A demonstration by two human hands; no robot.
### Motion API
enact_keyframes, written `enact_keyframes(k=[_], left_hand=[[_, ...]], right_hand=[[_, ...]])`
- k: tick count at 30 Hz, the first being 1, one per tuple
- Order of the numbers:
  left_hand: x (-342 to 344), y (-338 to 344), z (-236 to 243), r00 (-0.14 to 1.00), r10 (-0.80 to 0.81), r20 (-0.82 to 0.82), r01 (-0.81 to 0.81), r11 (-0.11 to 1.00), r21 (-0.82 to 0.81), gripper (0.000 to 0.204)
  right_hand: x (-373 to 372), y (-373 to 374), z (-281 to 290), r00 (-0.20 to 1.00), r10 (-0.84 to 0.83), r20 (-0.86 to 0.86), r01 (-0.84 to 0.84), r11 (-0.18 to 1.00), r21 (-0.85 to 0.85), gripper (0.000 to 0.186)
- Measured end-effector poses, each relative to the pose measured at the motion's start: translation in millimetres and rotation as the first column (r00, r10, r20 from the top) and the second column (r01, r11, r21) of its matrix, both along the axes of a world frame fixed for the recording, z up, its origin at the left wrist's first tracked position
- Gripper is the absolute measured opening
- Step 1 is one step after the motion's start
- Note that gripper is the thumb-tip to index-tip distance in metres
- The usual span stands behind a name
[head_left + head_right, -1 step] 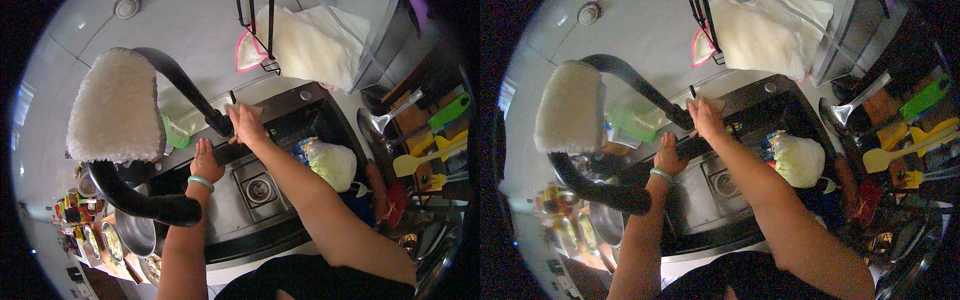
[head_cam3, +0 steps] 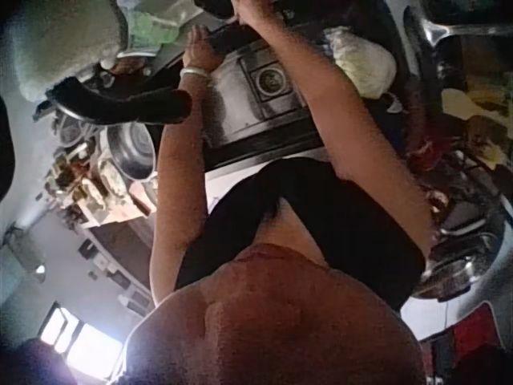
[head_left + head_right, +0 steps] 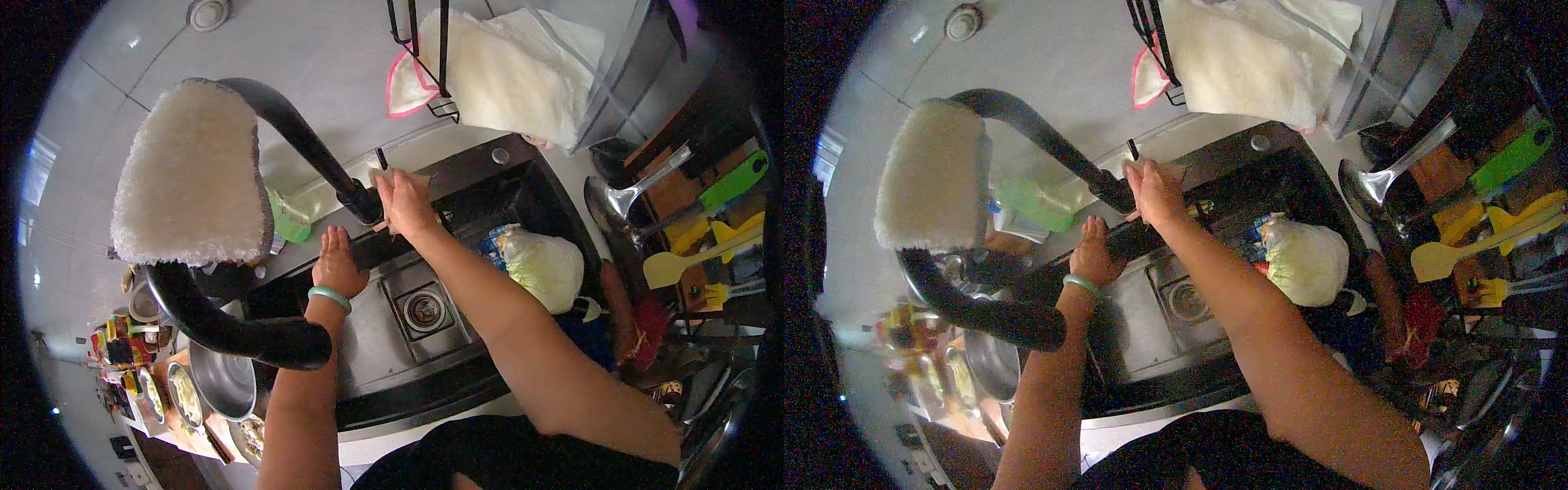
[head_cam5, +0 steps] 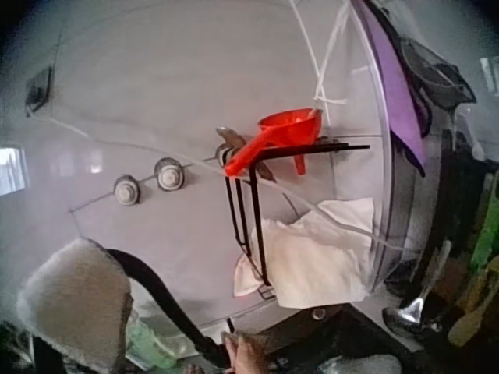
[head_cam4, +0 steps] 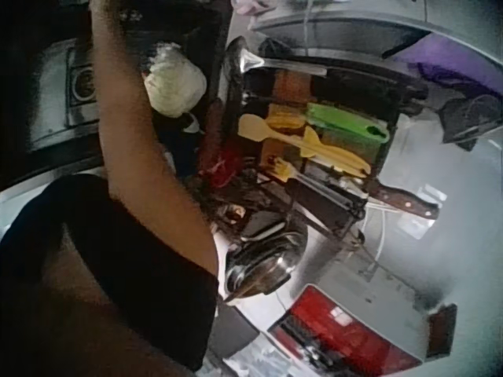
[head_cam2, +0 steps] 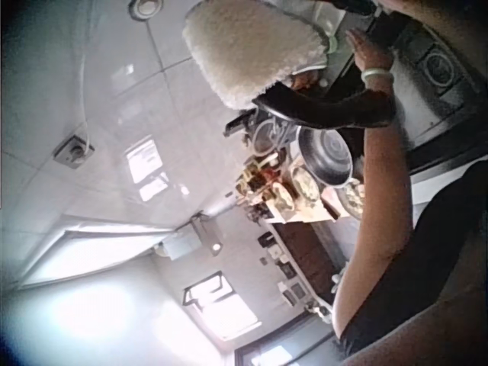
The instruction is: The person cleans the kitchen sink area using a cloth. They wipe the sink basin, faucet, and surrounding countertop, then rinse and wring the cloth under running water.
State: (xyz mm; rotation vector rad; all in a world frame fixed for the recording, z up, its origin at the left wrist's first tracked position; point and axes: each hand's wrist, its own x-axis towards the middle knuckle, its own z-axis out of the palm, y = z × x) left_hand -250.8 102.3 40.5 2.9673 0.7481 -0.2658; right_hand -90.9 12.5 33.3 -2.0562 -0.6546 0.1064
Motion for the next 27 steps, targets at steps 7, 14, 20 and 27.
enact_keyframes(k=[7,14,20,27], left_hand=[[0,0,3,1.000,-0.002,-0.003,0.002,1.000,-0.011,0.091],[10,-11,5,0.999,-0.024,-0.040,0.024,1.000,0.012,0.098],[3,-11,8,0.997,0.006,-0.083,-0.001,0.998,0.065,0.101],[2,-5,6,0.999,0.003,-0.048,-0.003,1.000,0.009,0.100]], right_hand=[[-8,5,-28,0.975,-0.211,0.071,0.179,0.933,0.311,0.031],[-33,-12,-42,0.974,-0.226,-0.018,0.197,0.805,0.559,0.025],[4,-8,4,0.995,0.040,-0.096,-0.025,0.988,0.152,0.040],[-19,-4,-7,0.977,-0.168,-0.131,0.200,0.932,0.301,0.034]])
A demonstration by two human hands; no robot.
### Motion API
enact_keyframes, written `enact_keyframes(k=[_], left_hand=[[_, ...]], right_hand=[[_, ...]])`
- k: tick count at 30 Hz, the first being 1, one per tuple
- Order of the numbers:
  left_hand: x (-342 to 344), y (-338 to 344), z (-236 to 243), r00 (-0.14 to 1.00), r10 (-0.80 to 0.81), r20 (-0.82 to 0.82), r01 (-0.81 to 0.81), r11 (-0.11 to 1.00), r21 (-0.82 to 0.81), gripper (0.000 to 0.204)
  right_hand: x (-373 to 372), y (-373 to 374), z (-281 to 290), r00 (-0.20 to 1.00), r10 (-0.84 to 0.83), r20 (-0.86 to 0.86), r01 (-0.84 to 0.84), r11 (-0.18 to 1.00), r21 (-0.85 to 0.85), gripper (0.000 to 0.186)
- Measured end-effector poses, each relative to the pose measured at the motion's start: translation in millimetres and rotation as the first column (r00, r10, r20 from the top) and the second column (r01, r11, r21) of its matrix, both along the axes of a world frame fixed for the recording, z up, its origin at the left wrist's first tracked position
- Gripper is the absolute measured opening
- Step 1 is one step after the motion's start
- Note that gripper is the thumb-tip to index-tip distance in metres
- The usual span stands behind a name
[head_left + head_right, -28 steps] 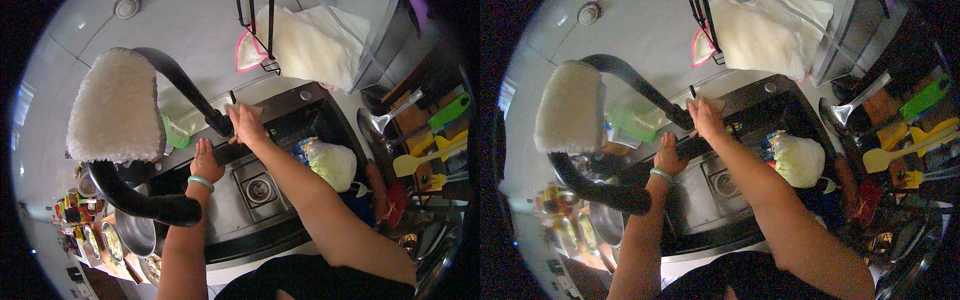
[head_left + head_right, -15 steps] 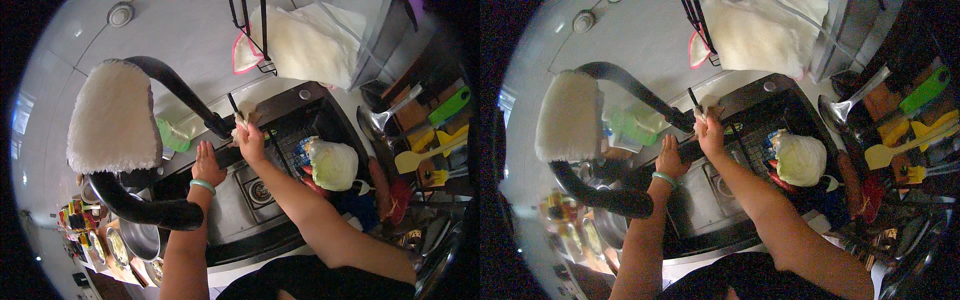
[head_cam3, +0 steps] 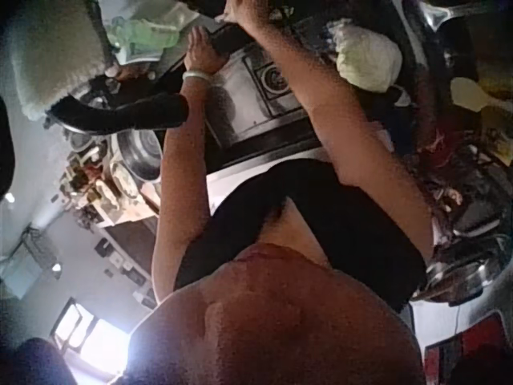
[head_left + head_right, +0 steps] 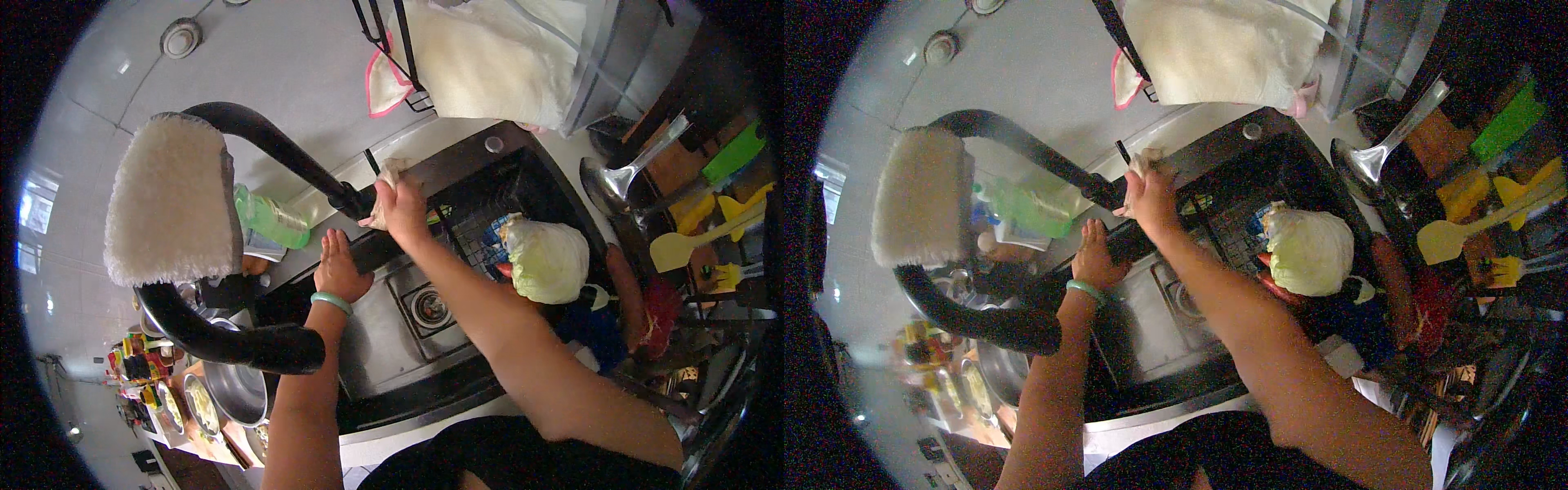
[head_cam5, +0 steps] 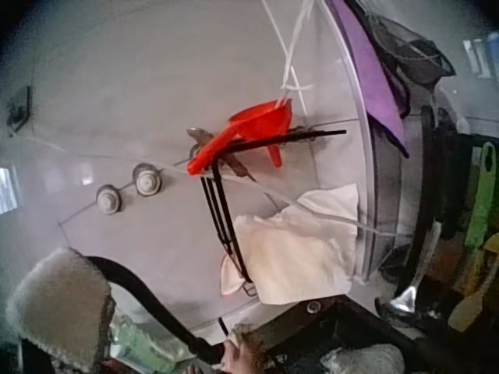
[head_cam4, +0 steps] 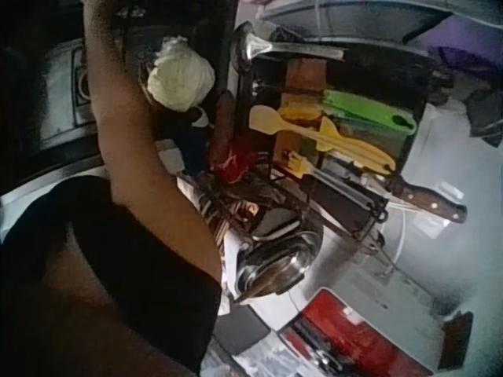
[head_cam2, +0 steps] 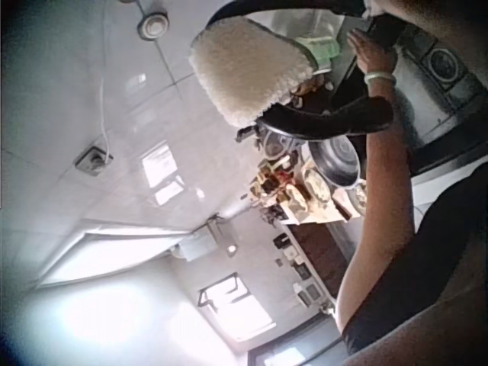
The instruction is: The person cleans the kitchen sink area using a cloth. They wipe the sink basin, faucet, and surrounding countertop, then rinse and wring the cloth under running water.
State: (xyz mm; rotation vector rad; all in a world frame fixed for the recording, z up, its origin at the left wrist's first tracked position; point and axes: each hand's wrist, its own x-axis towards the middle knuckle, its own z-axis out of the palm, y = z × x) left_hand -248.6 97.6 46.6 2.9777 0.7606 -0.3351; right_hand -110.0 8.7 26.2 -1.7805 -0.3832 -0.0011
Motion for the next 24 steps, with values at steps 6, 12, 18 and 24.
enact_keyframes(k=[6,12,18,24], left_hand=[[3,-4,-1,0.999,-0.037,-0.006,0.037,0.999,0.026,0.101],[-1,-8,8,0.997,-0.024,-0.074,0.029,0.997,0.071,0.101],[12,-12,5,0.995,-0.059,-0.084,0.067,0.993,0.094,0.101],[3,-3,1,0.999,-0.030,-0.042,0.034,0.996,0.082,0.103]], right_hand=[[-25,-2,-32,0.994,-0.105,-0.003,0.105,0.983,0.150,0.031],[24,-28,-22,0.886,0.456,0.078,-0.459,0.888,0.017,0.037],[45,-22,-32,0.865,0.500,-0.029,-0.500,0.866,0.010,0.049],[-26,-44,-34,0.937,0.350,0.007,-0.339,0.903,0.263,0.048]])
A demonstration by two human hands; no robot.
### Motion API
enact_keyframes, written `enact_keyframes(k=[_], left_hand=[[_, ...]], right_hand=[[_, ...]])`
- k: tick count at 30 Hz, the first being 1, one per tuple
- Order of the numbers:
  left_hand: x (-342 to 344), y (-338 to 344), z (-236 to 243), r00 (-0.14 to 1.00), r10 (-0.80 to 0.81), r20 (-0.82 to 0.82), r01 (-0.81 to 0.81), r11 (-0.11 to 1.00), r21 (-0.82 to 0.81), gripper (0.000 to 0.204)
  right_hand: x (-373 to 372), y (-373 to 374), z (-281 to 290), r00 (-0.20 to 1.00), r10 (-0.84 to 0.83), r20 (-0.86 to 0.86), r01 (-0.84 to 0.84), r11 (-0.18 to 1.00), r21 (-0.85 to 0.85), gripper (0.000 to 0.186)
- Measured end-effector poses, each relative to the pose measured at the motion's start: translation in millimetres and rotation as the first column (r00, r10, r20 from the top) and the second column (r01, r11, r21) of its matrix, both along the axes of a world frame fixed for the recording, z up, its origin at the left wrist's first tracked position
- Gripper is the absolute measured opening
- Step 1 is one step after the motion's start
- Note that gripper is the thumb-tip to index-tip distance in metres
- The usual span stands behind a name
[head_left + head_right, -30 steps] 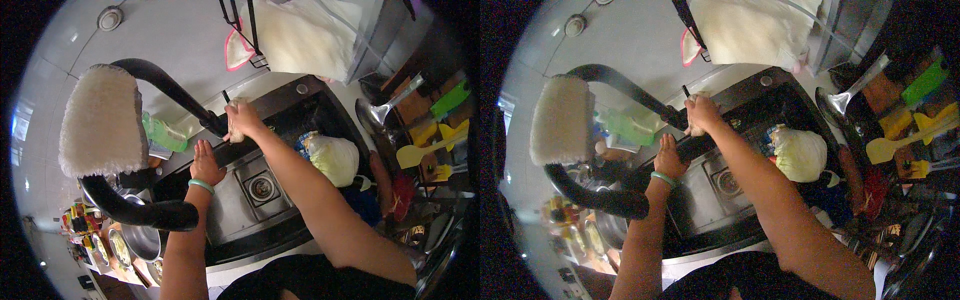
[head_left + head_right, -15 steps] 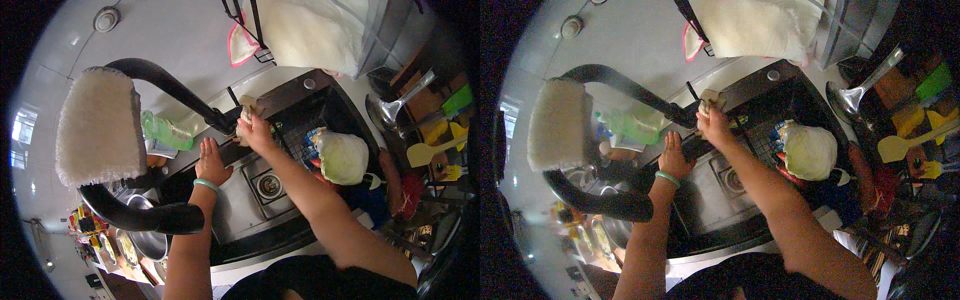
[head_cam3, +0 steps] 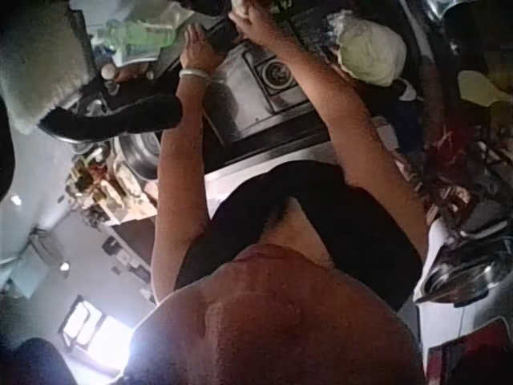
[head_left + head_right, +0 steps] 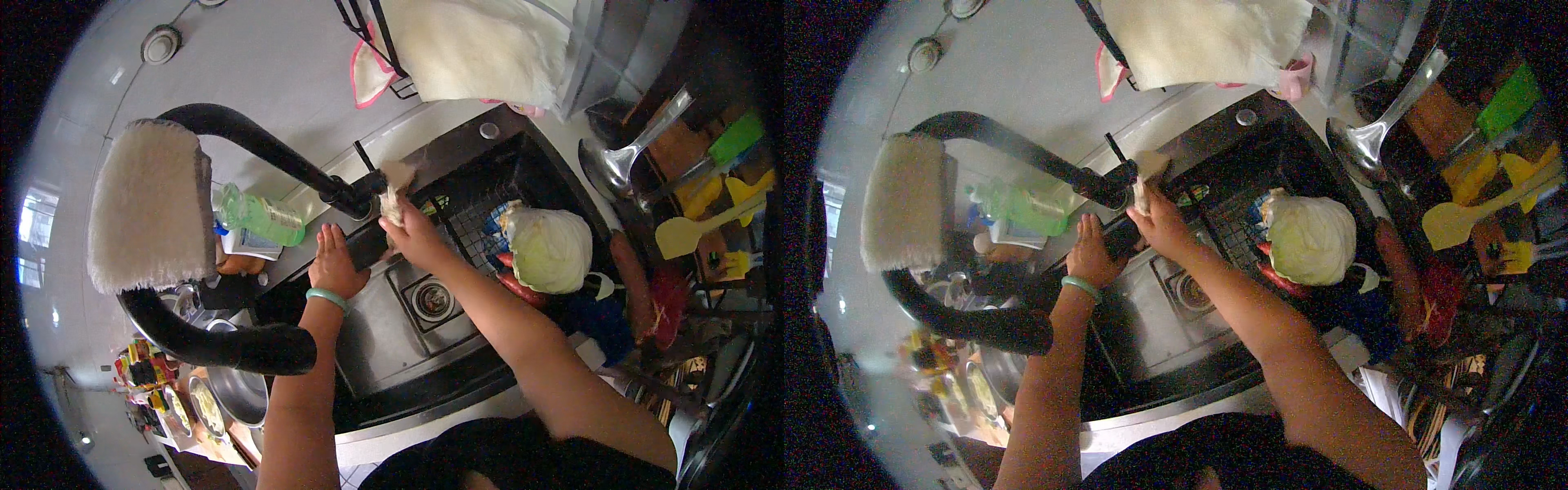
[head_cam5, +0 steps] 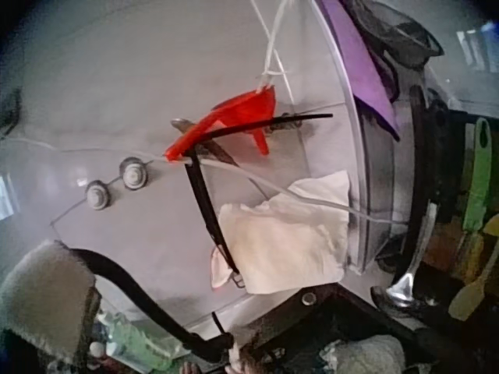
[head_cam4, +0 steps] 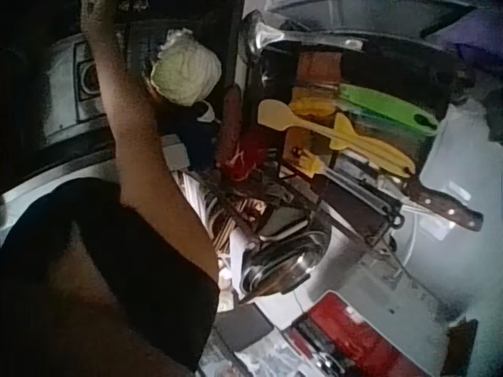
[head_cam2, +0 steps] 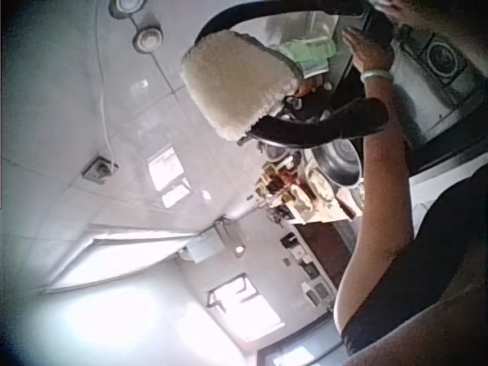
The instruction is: The person cleans the kitchen sink area using a cloth. They wipe the sink basin, faucet, and surrounding countertop, then rinse and wring the cloth under running water.
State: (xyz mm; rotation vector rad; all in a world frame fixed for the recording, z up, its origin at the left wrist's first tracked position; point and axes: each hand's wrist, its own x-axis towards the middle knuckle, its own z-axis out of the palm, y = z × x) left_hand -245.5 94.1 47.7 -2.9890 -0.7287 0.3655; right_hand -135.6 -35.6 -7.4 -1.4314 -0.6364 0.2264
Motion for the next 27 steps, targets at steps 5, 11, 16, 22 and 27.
enact_keyframes(k=[5,11,16,22,27], left_hand=[[-4,7,-2,1.000,-0.023,0.005,0.023,1.000,-0.008,0.103],[-5,6,6,0.999,-0.051,-0.007,0.051,0.999,-0.010,0.101],[1,-3,6,0.997,-0.063,-0.041,0.065,0.997,0.045,0.103],[-2,5,5,0.998,-0.063,-0.031,0.063,0.998,0.023,0.103],[-2,4,4,0.998,-0.067,-0.018,0.067,0.998,0.021,0.103]], right_hand=[[16,-3,4,0.623,0.628,-0.467,-0.152,0.683,0.715,0.044],[26,49,3,0.503,0.572,-0.648,0.224,0.638,0.737,0.019],[56,55,-9,0.396,0.536,-0.746,0.156,0.761,0.630,0.020],[24,42,4,0.474,0.609,-0.636,0.197,0.631,0.751,0.021],[59,62,2,0.310,0.524,-0.793,0.243,0.763,0.599,0.005]])
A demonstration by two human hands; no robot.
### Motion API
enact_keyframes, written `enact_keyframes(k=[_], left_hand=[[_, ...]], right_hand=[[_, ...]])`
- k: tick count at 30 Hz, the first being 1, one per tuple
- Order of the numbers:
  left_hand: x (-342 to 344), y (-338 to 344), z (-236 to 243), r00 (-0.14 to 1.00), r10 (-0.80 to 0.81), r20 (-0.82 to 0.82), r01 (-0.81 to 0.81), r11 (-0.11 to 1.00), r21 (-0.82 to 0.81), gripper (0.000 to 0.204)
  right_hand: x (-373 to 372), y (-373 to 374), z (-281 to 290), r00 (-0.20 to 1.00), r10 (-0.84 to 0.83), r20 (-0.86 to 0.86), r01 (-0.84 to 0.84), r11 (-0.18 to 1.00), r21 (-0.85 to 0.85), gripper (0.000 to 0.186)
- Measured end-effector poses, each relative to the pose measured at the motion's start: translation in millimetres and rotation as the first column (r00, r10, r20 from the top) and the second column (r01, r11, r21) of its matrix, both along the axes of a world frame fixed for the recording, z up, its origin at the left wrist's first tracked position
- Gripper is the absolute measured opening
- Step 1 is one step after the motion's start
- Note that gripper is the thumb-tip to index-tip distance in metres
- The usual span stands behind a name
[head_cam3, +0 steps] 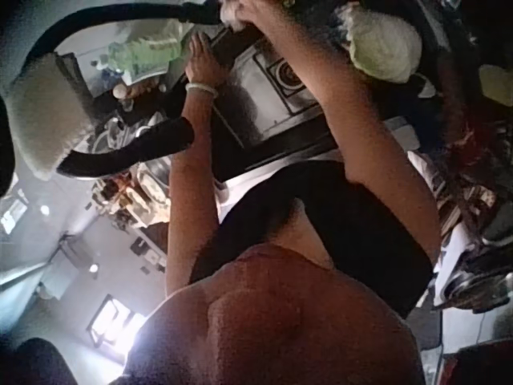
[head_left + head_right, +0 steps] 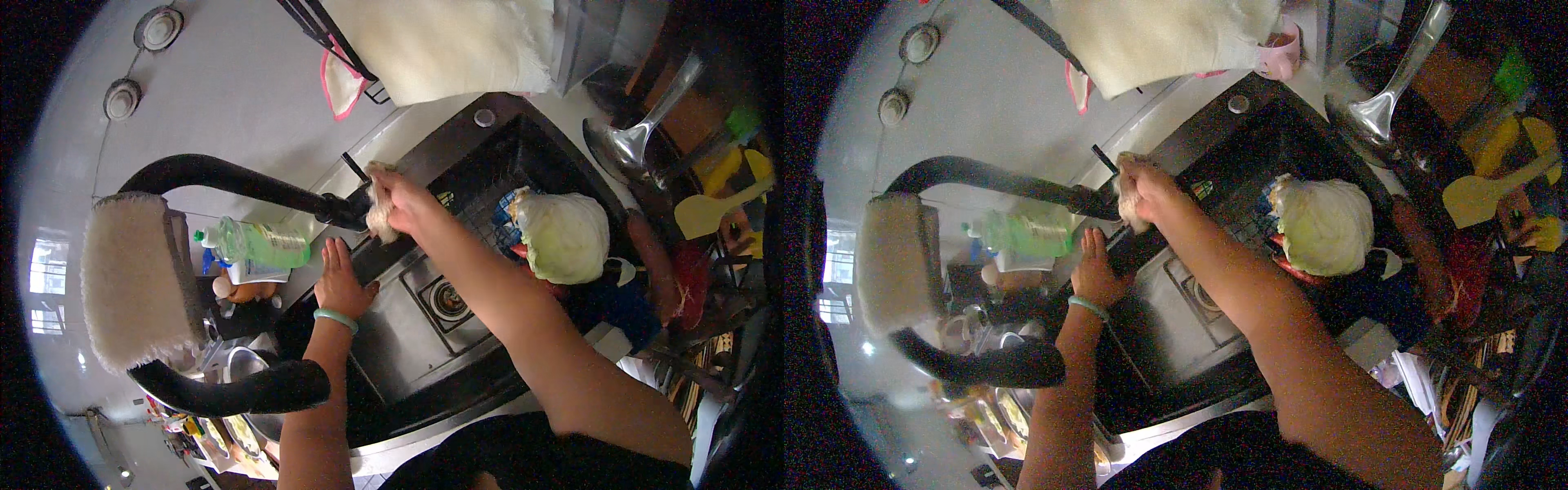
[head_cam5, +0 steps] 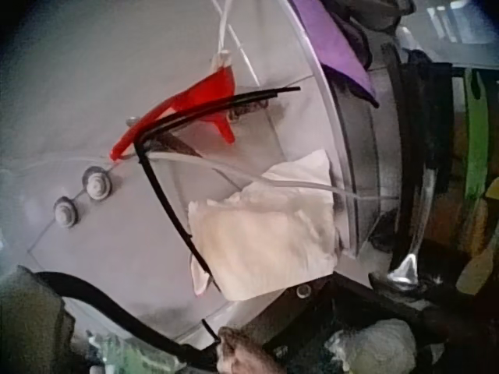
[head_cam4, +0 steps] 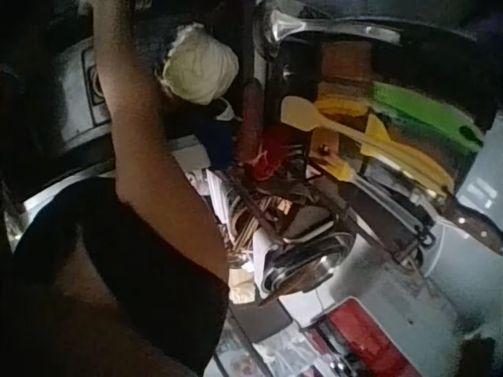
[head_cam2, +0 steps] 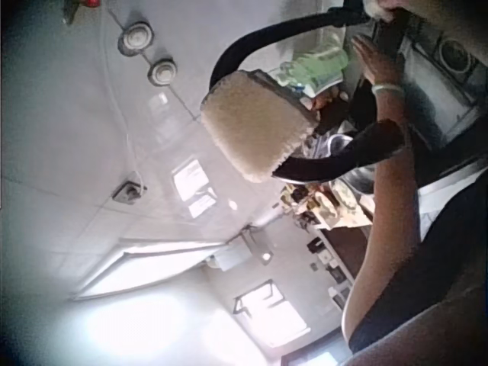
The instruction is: The person cleans the kitchen sink area using a cloth. They wipe the sink basin, faucet, and surrounding countertop, then rinse and wring the cloth under running water.
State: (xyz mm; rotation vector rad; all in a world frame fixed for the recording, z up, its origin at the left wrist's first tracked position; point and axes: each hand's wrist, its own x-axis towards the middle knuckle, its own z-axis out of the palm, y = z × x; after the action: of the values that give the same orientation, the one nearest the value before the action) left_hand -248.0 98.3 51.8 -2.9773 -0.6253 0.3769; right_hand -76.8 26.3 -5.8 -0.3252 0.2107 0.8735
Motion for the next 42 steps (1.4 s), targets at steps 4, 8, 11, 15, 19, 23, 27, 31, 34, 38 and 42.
enact_keyframes(k=[4,8,11,15,19,23,27,31,34,38,42], left_hand=[[4,-1,1,1.000,-0.020,-0.013,0.020,1.000,0.001,0.104],[-2,5,-4,1.000,-0.006,0.004,0.006,1.000,0.005,0.105],[4,0,-3,0.999,-0.028,0.022,0.028,1.000,0.000,0.106],[-1,1,-6,1.000,0.000,0.009,0.000,1.000,0.010,0.106],[1,1,-6,1.000,0.002,0.006,-0.003,1.000,0.018,0.106],[2,0,-9,0.999,-0.010,0.038,0.009,1.000,0.011,0.106],[-1,-1,-7,1.000,-0.002,0.021,0.001,0.999,0.040,0.106],[4,-6,-2,1.000,0.002,-0.021,0.000,0.998,0.063,0.105],[4,-1,-2,0.999,-0.001,-0.034,0.002,0.999,0.038,0.104],[-1,1,-1,0.998,0.033,-0.049,-0.030,0.998,0.046,0.103],[4,-2,1,0.998,0.013,-0.055,-0.013,1.000,0.012,0.103]], right_hand=[[4,13,-4,0.994,-0.103,-0.039,0.101,0.994,-0.041,0.007],[-53,2,0,0.963,-0.268,0.021,0.267,0.962,0.052,0.025],[-70,4,-36,0.757,-0.282,0.590,0.439,0.888,-0.139,0.031],[-79,-7,9,0.854,-0.257,0.453,0.345,0.931,-0.121,0.038],[-78,11,26,0.863,-0.260,0.433,0.466,0.740,-0.485,0.045],[-71,8,21,0.878,-0.214,0.428,0.434,0.731,-0.527,0.041],[-58,8,6,0.822,-0.035,0.568,0.449,0.654,-0.609,0.034],[-53,-14,-23,0.641,0.076,0.764,0.543,0.658,-0.521,0.028],[-52,-27,-34,0.704,0.127,0.699,0.382,0.762,-0.523,0.026],[-59,-58,-13,0.796,-0.110,0.596,0.192,0.978,-0.076,0.033],[-57,-67,34,0.276,0.064,0.959,0.310,0.939,-0.152,0.043]])
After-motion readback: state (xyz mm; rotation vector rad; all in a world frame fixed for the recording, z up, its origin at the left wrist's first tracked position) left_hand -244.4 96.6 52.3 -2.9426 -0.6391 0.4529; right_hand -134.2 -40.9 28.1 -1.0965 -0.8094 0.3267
